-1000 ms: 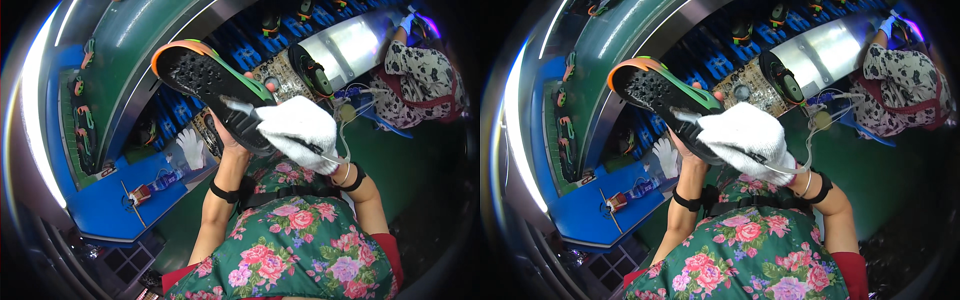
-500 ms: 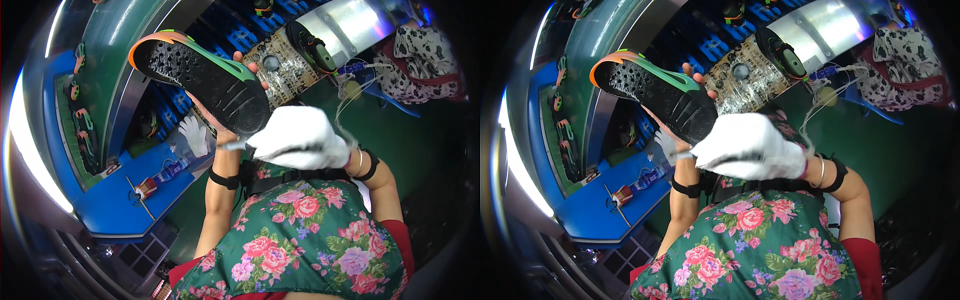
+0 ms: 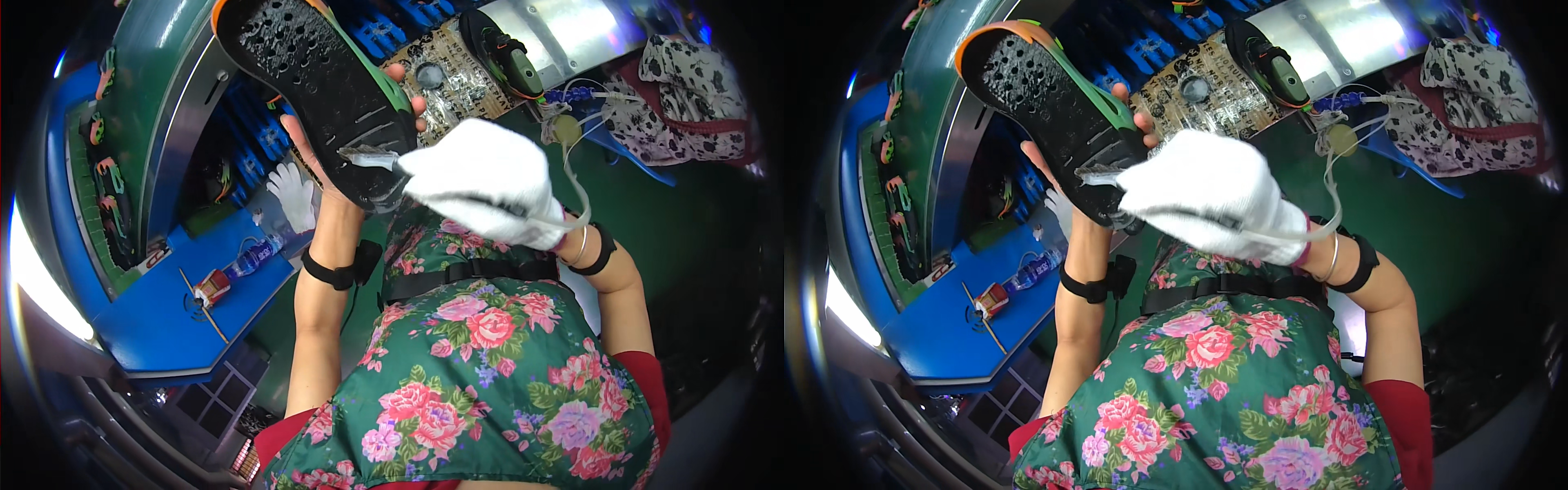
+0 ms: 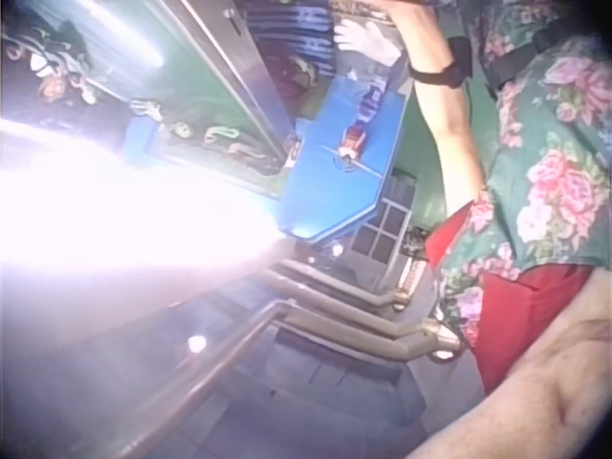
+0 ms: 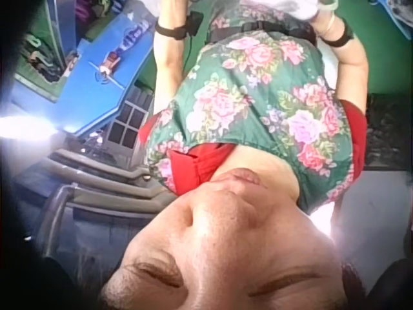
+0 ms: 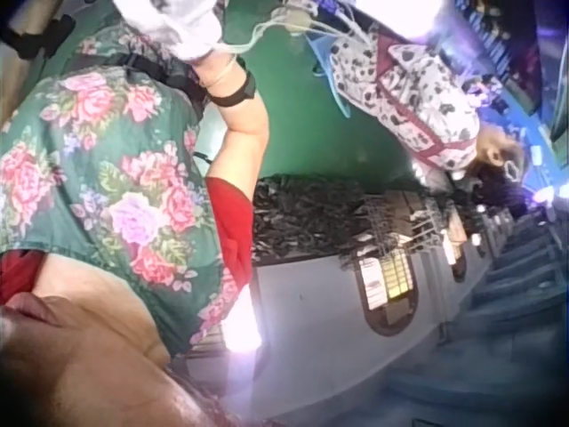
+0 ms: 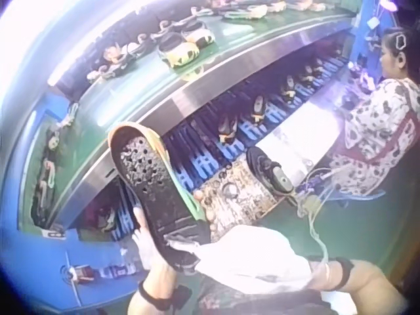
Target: Applying glue or adhesive to shoe soles using a handheld brush.
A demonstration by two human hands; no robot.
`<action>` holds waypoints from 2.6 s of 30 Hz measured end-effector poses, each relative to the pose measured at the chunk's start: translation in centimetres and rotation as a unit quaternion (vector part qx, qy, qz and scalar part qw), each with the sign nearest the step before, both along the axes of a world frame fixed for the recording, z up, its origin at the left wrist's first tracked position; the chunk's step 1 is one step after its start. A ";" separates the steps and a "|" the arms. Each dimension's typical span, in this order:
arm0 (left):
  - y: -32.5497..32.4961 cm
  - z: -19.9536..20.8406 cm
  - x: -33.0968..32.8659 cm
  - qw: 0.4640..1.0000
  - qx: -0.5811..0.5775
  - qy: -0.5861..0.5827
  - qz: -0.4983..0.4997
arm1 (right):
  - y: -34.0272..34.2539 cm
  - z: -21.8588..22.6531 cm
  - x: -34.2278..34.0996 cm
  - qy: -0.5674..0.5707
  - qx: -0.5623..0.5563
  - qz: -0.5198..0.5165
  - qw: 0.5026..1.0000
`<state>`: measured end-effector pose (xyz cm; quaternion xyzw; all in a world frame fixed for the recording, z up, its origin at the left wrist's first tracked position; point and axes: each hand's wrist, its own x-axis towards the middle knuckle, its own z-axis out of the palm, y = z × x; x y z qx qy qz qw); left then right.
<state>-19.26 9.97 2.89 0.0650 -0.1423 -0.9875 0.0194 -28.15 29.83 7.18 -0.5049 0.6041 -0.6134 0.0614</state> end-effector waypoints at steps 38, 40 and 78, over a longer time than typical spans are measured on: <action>-0.8 1.2 -0.1 0.992 0.058 0.022 -0.114 | 0.6 -1.3 0.9 0.124 0.027 0.104 0.986; -1.3 1.3 0.1 0.993 0.020 0.026 -0.116 | 0.6 -0.7 1.9 0.058 0.009 0.132 0.989; -0.1 2.4 6.9 1.000 0.006 -0.011 0.014 | -1.3 3.1 -2.5 -0.132 0.022 0.152 0.979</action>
